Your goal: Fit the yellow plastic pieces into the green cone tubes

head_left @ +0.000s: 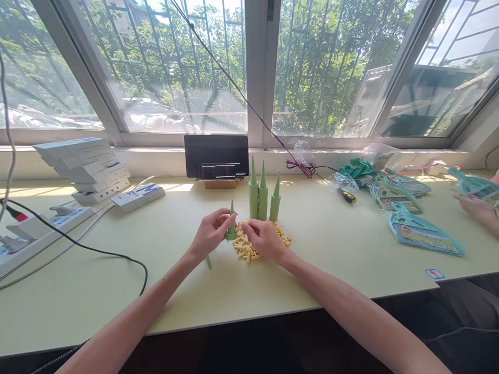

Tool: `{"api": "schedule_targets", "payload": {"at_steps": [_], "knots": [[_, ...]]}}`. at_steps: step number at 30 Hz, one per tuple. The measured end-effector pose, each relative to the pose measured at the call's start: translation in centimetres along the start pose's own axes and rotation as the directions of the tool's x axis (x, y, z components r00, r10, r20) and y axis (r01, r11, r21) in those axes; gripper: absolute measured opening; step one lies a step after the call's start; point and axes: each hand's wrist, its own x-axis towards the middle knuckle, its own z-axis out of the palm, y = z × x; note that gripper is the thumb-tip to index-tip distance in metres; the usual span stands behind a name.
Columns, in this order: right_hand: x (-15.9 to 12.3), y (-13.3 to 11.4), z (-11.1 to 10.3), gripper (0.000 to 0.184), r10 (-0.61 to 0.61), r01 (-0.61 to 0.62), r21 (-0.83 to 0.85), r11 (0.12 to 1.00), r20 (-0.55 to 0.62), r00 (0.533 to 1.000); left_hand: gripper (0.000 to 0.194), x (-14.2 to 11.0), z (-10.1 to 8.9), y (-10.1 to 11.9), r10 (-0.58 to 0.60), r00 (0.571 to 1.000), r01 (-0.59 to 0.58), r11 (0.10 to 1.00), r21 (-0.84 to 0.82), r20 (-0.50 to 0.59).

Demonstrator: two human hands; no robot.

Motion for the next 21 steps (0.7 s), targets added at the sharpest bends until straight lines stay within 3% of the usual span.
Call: {"api": "schedule_targets", "payload": {"at_steps": [21], "knots": [[0.13, -0.41, -0.11, 0.048, -0.008, 0.008, -0.012, 1.000, -0.021, 1.000, 0.036, 0.06, 0.00, -0.03, -0.008, 1.000, 0.008, 1.000, 0.003, 0.009]]}}
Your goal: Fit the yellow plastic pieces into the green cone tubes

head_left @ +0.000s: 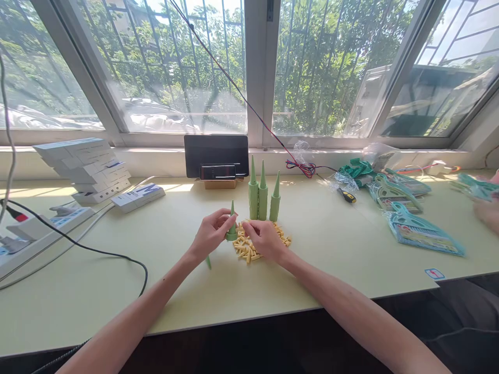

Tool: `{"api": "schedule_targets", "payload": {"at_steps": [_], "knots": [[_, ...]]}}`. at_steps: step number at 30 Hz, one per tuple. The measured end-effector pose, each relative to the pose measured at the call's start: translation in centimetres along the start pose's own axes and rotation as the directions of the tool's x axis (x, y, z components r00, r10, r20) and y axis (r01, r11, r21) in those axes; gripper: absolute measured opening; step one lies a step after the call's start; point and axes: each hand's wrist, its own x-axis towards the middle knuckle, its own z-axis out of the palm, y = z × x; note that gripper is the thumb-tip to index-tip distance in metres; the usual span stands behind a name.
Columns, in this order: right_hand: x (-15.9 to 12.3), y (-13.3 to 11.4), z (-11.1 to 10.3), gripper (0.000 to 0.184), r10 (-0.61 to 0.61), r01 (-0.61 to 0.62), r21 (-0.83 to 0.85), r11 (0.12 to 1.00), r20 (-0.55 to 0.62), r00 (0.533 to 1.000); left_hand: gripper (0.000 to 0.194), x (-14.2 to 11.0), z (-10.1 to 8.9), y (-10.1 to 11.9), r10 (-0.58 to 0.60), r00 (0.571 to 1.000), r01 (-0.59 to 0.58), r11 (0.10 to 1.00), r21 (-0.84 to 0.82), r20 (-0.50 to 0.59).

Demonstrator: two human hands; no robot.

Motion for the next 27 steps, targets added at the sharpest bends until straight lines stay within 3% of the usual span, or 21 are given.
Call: {"api": "schedule_targets", "payload": {"at_steps": [7, 12, 18, 27], "knots": [[0.01, 0.27, 0.04, 0.049, 0.014, -0.015, -0.024, 1.000, -0.021, 1.000, 0.037, 0.11, -0.15, -0.13, 0.003, 1.000, -0.003, 1.000, 0.007, -0.013], [0.02, 0.23, -0.05, 0.037, 0.019, -0.019, -0.003, 1.000, -0.064, 0.998, 0.036, 0.20, -0.22, -0.35, -0.003, 1.000, 0.003, 1.000, 0.004, -0.025], [-0.09, -0.23, -0.12, 0.026, 0.006, -0.006, 0.017, 1.000, -0.001, 1.000, 0.037, 0.26, -0.26, -0.44, 0.006, 0.999, -0.006, 1.000, 0.003, -0.035], [-0.04, 0.20, 0.09, 0.036, 0.001, -0.001, 0.025, 1.000, 0.006, 1.000, 0.035, 0.10, -0.20, -0.27, 0.002, 1.000, -0.002, 1.000, 0.008, -0.014]]}}
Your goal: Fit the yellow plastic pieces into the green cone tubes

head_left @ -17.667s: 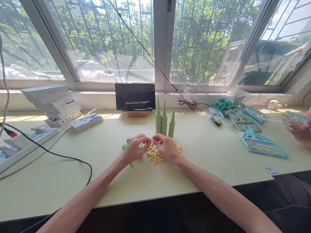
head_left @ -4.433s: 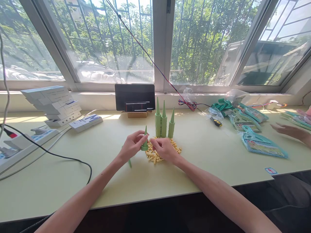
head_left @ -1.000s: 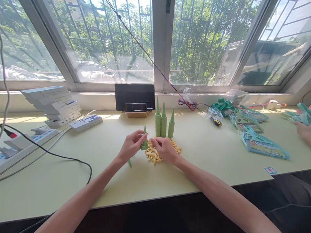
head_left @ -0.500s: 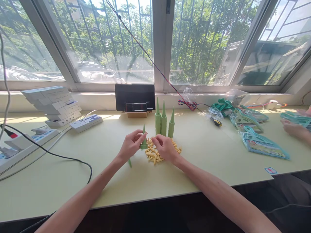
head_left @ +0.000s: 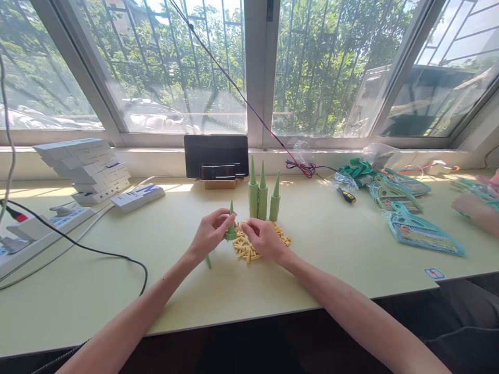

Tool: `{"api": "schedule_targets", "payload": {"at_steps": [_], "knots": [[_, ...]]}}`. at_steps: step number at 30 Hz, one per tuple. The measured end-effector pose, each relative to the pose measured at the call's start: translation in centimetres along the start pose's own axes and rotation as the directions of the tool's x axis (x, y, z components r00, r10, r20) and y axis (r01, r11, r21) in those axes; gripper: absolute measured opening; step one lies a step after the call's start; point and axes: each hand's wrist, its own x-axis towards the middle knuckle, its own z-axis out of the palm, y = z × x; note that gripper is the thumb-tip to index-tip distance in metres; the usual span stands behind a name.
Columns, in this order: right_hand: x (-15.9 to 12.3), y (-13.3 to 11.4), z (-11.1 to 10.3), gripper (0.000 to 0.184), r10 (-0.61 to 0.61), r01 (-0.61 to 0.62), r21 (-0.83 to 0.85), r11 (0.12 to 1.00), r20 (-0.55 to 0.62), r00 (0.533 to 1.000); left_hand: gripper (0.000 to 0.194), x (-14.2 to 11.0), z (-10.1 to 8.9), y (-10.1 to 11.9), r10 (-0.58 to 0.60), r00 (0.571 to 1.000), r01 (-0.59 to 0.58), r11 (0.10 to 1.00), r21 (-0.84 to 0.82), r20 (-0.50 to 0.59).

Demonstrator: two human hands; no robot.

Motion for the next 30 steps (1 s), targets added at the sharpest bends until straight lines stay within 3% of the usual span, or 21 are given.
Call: {"api": "schedule_targets", "payload": {"at_steps": [23, 26, 30], "knots": [[0.00, 0.01, -0.03, 0.052, 0.002, -0.001, -0.062, 0.998, 0.023, 1.000, 0.038, -0.02, 0.02, 0.05, -0.003, 1.000, 0.003, 1.000, 0.017, -0.004], [-0.02, -0.09, -0.08, 0.046, 0.022, -0.023, -0.065, 0.998, -0.015, 1.000, 0.038, -0.02, 0.00, 0.08, -0.008, 1.000, 0.008, 1.000, 0.017, 0.005], [-0.16, -0.19, -0.08, 0.032, 0.017, -0.016, -0.051, 0.999, 0.021, 1.000, 0.036, -0.01, -0.01, 0.04, 0.001, 1.000, -0.001, 1.000, 0.022, 0.009]]}}
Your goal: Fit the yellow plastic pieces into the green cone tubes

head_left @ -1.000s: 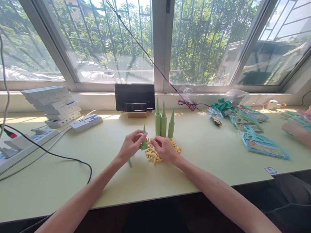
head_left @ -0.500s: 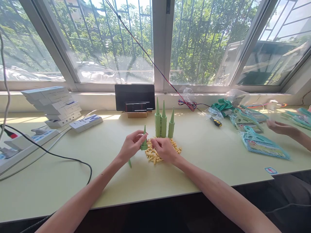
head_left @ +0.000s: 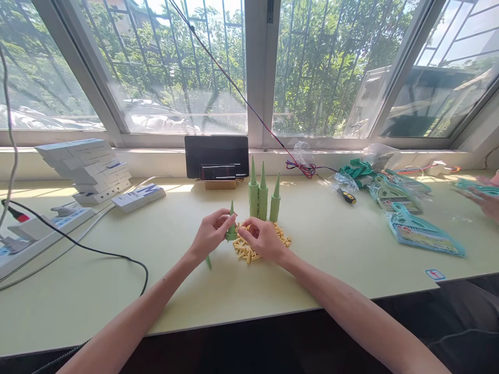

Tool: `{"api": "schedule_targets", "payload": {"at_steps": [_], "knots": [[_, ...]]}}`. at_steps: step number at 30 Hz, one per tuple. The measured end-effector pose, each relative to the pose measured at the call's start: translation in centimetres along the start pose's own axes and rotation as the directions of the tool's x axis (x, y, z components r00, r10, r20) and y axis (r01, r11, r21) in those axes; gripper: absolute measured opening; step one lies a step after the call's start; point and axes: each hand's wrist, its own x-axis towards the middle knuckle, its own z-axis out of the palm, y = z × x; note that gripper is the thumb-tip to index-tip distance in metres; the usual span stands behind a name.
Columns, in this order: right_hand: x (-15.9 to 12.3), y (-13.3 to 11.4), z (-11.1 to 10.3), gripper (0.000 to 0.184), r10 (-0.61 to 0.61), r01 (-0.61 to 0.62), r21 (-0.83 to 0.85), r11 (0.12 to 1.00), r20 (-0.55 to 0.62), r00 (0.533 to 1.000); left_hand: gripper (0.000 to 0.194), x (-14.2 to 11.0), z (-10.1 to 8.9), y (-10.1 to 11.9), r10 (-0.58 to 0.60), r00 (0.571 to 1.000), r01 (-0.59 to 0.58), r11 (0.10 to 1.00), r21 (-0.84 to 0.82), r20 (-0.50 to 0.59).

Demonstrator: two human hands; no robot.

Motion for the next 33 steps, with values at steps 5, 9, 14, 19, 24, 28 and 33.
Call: {"api": "schedule_targets", "payload": {"at_steps": [5, 9, 14, 19, 24, 28, 33], "knots": [[-0.13, 0.08, 0.07, 0.022, -0.035, 0.035, -0.009, 0.999, 0.030, 0.999, 0.036, 0.00, 0.02, -0.06, 0.006, 1.000, -0.006, 1.000, 0.000, 0.005], [-0.11, 0.08, 0.04, 0.023, -0.046, 0.047, -0.017, 0.999, 0.035, 0.998, 0.037, -0.03, 0.00, -0.10, 0.002, 1.000, -0.002, 1.000, 0.013, 0.012], [-0.08, -0.02, 0.00, 0.031, -0.045, 0.046, -0.022, 0.999, 0.039, 0.998, 0.039, -0.06, -0.05, -0.11, 0.008, 1.000, -0.008, 0.999, 0.047, 0.014], [-0.09, -0.07, -0.01, 0.038, -0.052, 0.052, -0.014, 0.999, 0.037, 0.998, 0.037, -0.07, -0.04, -0.03, 0.003, 1.000, -0.004, 0.999, 0.033, 0.030], [-0.03, -0.16, 0.00, 0.044, -0.033, 0.033, -0.016, 0.999, 0.050, 0.998, 0.037, -0.13, -0.02, 0.14, 0.000, 0.999, -0.002, 0.999, 0.036, 0.035], [-0.03, -0.07, 0.02, 0.045, -0.023, 0.024, -0.035, 0.999, 0.052, 0.998, 0.037, -0.17, -0.02, 0.24, 0.000, 0.999, -0.002, 0.999, 0.049, 0.039], [-0.03, 0.13, 0.05, 0.047, -0.020, 0.022, -0.034, 0.999, 0.051, 0.999, 0.036, -0.19, 0.03, 0.36, 0.014, 0.999, -0.016, 0.999, 0.052, 0.037]]}}
